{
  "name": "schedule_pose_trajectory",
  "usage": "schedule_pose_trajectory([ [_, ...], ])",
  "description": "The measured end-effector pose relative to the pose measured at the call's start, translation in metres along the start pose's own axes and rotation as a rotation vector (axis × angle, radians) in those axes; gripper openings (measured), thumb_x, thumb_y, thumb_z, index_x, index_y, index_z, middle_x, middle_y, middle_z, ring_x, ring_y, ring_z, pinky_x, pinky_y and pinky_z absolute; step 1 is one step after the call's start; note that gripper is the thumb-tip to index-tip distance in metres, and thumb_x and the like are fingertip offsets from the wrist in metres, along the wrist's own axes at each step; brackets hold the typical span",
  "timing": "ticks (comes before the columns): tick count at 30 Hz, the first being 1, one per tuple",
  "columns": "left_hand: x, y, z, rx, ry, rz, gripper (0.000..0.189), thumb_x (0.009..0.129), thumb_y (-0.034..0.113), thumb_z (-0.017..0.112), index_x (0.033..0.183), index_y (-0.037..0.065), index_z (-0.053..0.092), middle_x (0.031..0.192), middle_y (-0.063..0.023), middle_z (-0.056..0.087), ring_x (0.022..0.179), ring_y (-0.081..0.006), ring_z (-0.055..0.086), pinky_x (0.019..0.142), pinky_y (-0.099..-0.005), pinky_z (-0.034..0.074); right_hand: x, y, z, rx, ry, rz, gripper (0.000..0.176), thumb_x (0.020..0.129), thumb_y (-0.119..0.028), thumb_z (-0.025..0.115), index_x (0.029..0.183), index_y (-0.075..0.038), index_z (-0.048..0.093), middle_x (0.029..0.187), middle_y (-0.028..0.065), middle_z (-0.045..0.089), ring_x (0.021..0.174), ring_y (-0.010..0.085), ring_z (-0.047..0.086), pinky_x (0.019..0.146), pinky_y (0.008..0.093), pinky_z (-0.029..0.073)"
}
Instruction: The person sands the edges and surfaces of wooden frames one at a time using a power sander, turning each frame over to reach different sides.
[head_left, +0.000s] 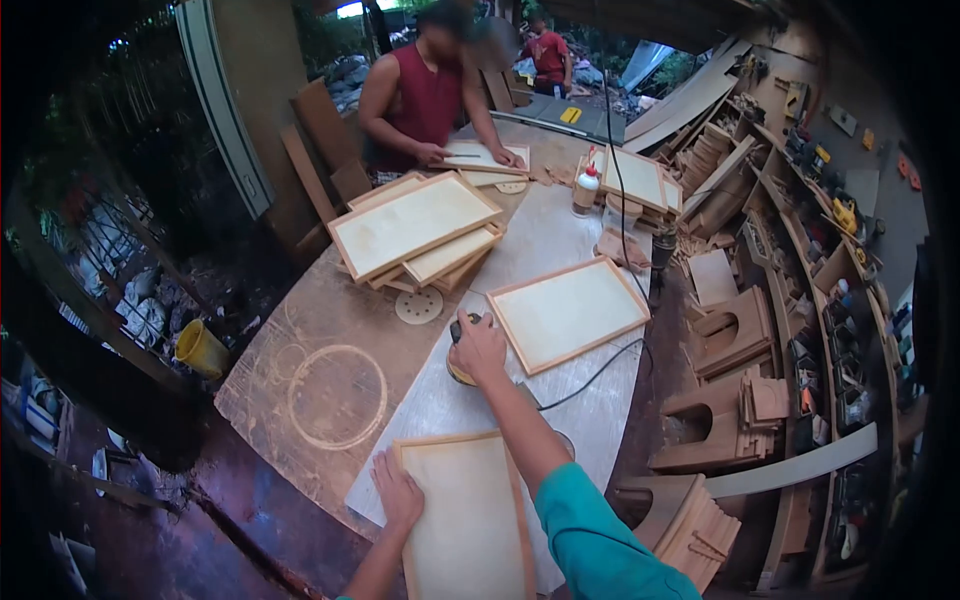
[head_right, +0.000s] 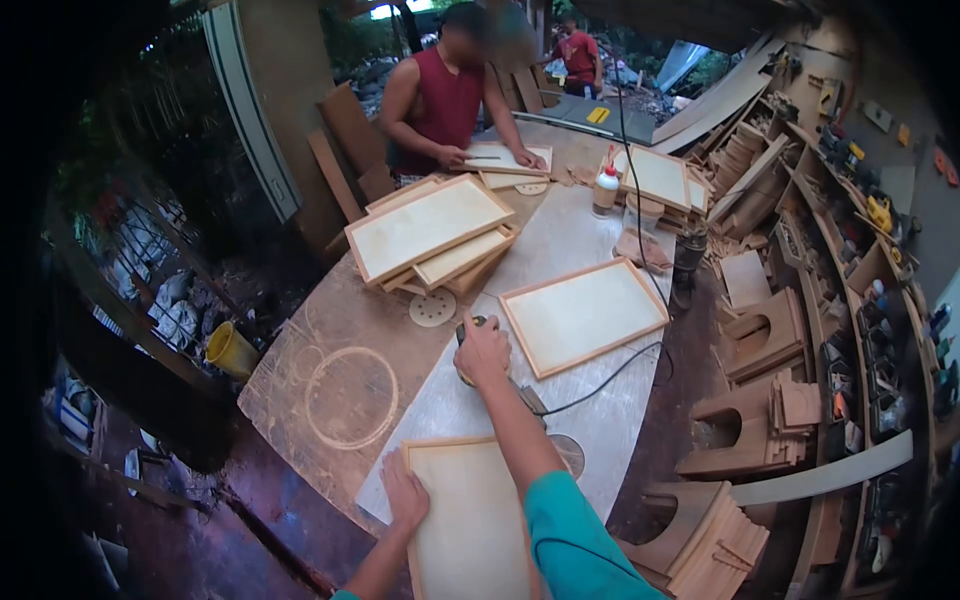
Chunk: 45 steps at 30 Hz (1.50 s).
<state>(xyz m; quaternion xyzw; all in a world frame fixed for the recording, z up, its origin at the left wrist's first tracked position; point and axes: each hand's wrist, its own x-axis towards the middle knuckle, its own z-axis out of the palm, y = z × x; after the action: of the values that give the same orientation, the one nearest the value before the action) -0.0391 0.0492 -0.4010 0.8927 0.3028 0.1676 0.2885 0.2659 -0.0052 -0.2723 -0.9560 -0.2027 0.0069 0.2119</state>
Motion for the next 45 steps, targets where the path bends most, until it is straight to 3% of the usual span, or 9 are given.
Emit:
schedule_pose_trajectory([
  [5,-0.001,0.003,-0.006,0.219,-0.125,0.022,0.071,0.089,0.003,0.051,0.157,0.011,0.033,0.156,-0.0345,0.028,0.15,-0.0468,0.019,0.123,-0.0591,0.011,-0.001,-0.004,-0.004,0.023,-0.052,0.0,0.059,0.076,-0.02,0.074,0.13,-0.022,0.052,0.122,0.0242,0.051,0.106,0.0442,0.063,0.085,0.0493,0.056],
  [8,0.0,0.005,-0.006,0.203,-0.132,-0.004,0.07,0.088,0.002,0.052,0.156,0.013,0.037,0.156,-0.0343,0.028,0.15,-0.0474,0.02,0.123,-0.0603,0.011,0.007,-0.005,-0.012,0.012,-0.086,0.003,0.058,0.077,-0.019,0.073,0.131,-0.022,0.051,0.125,0.0248,0.051,0.107,0.0435,0.063,0.085,0.0481,0.057],
  [12,0.007,0.01,-0.017,0.279,-0.144,0.066,0.069,0.089,0.002,0.051,0.155,0.008,0.035,0.155,-0.0328,0.033,0.149,-0.0469,0.024,0.123,-0.0589,0.013,0.001,0.0,-0.009,0.032,-0.089,0.011,0.057,0.079,-0.021,0.073,0.132,-0.023,0.051,0.127,0.0254,0.05,0.11,0.0423,0.062,0.086,0.0463,0.057],
  [18,0.034,0.006,-0.034,0.047,-0.166,0.092,0.065,0.093,0.01,0.051,0.154,-0.004,0.032,0.147,-0.0278,0.047,0.142,-0.046,0.038,0.12,-0.0481,0.029,0.004,0.004,-0.003,0.053,-0.126,0.013,0.063,0.082,-0.026,0.074,0.139,-0.022,0.048,0.132,0.0258,0.047,0.108,0.0414,0.062,0.077,0.0502,0.057],
  [23,0.029,-0.002,-0.013,0.089,-0.02,0.149,0.049,0.095,0.011,0.053,0.141,-0.007,0.052,0.142,-0.0302,0.053,0.136,-0.0445,0.047,0.115,-0.0447,0.037,0.0,0.009,0.015,0.06,-0.075,-0.01,0.057,0.087,-0.027,0.068,0.141,-0.021,0.047,0.131,0.027,0.048,0.107,0.042,0.061,0.072,0.053,0.057],
  [25,0.031,0.005,-0.012,0.075,0.021,0.12,0.045,0.095,0.009,0.054,0.137,-0.007,0.056,0.137,-0.03,0.058,0.134,-0.0445,0.05,0.112,-0.0428,0.041,0.004,0.011,0.012,0.053,-0.065,-0.012,0.068,0.079,-0.024,0.076,0.141,-0.025,0.046,0.131,0.0254,0.049,0.106,0.0415,0.062,0.083,0.043,0.057],
  [29,0.03,-0.004,-0.005,-0.011,0.087,0.108,0.042,0.092,0.004,0.057,0.132,-0.005,0.061,0.132,-0.0294,0.062,0.132,-0.0427,0.053,0.108,-0.041,0.046,0.006,0.009,0.007,0.045,-0.089,-0.011,0.065,0.08,-0.025,0.076,0.138,-0.024,0.047,0.131,0.0256,0.049,0.106,0.0414,0.062,0.082,0.0419,0.057],
  [37,0.035,-0.013,-0.005,0.03,0.108,0.162,0.041,0.091,0.006,0.058,0.13,-0.006,0.063,0.128,-0.0298,0.063,0.126,-0.0454,0.056,0.107,-0.0465,0.045,0.006,0.004,0.007,-0.006,-0.059,0.031,0.067,0.079,-0.026,0.076,0.139,-0.024,0.047,0.129,0.0254,0.05,0.104,0.0401,0.063,0.08,0.0409,0.057],
  [45,0.037,-0.008,-0.005,0.241,0.061,0.164,0.054,0.093,0.019,0.057,0.145,0.003,0.053,0.145,-0.0302,0.049,0.141,-0.0482,0.037,0.118,-0.0528,0.029,-0.001,0.002,-0.001,-0.002,-0.067,-0.005,0.06,0.083,-0.024,0.072,0.138,-0.024,0.05,0.127,0.0236,0.051,0.107,0.0395,0.062,0.08,0.0434,0.056],
])
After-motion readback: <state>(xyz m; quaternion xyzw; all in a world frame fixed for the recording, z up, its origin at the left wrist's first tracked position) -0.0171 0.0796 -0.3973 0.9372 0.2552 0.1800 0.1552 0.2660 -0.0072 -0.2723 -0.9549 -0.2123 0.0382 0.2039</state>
